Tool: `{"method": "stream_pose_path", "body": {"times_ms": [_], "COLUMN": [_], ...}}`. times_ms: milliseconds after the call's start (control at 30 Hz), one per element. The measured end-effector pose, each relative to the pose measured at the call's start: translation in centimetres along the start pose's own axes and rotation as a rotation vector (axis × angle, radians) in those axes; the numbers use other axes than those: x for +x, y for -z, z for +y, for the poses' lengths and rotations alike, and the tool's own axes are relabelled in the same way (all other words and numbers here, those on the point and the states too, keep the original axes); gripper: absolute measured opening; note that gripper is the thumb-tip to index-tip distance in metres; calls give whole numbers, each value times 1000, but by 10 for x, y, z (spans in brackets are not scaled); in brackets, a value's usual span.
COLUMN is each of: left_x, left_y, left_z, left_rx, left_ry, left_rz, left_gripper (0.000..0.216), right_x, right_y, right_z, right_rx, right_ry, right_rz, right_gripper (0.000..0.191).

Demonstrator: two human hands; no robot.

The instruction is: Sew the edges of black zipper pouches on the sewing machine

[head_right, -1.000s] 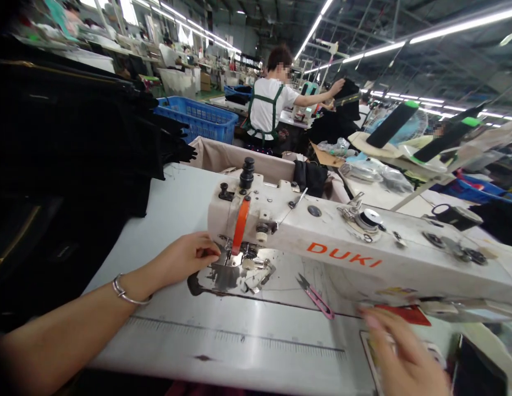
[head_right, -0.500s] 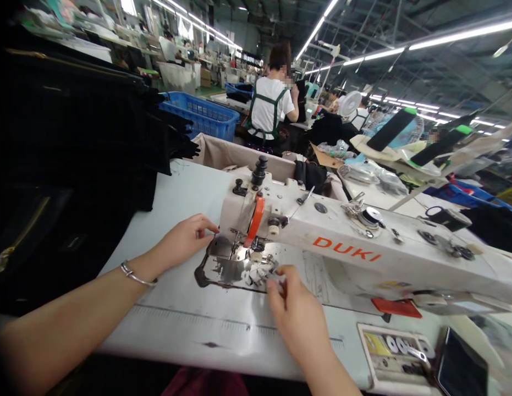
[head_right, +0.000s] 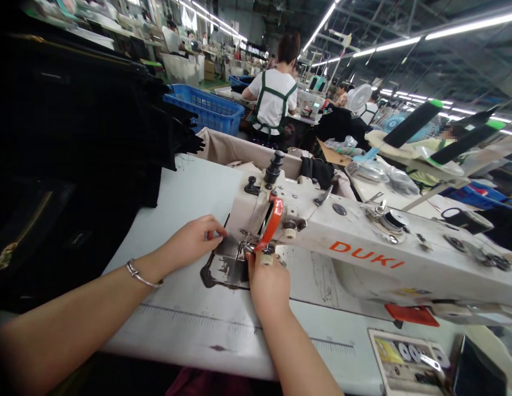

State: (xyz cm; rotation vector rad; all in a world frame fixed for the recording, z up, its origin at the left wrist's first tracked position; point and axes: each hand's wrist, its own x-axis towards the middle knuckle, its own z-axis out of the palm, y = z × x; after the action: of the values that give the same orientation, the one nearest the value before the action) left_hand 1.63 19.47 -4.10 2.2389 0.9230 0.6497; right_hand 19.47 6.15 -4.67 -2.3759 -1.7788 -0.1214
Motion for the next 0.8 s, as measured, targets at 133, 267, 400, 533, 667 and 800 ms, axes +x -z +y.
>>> {"method": "stream_pose_path", "body": {"times_ms": [133,267,400,533,667,800], "left_x": [0,0,0,-1,1,5], "left_y": [-1,-1,-3,-13,-23,-29], "left_z": [3,4,6,12,18,16], "left_rx": [-17,11,46,88,57,59], "left_ry": [-15,-75,-156,-207,-175,-142], "left_rz": [-9,2,-1,-43,-51,-28], "left_gripper": [25,27,26,21,15,5], "right_x": [-2,-6,-7,-4,0,-3], "right_y": [-1,6,11,11,8,11], "right_z": [-5,-10,-10,-5,-2,-3], "right_rx": [20,103,197,296,373,377], "right_ry": [24,115,126,107,102,94], "right_rz": [-14,-63,-79,-80,-86,-101], "right_gripper": [20,13,9,9,10,13]}}
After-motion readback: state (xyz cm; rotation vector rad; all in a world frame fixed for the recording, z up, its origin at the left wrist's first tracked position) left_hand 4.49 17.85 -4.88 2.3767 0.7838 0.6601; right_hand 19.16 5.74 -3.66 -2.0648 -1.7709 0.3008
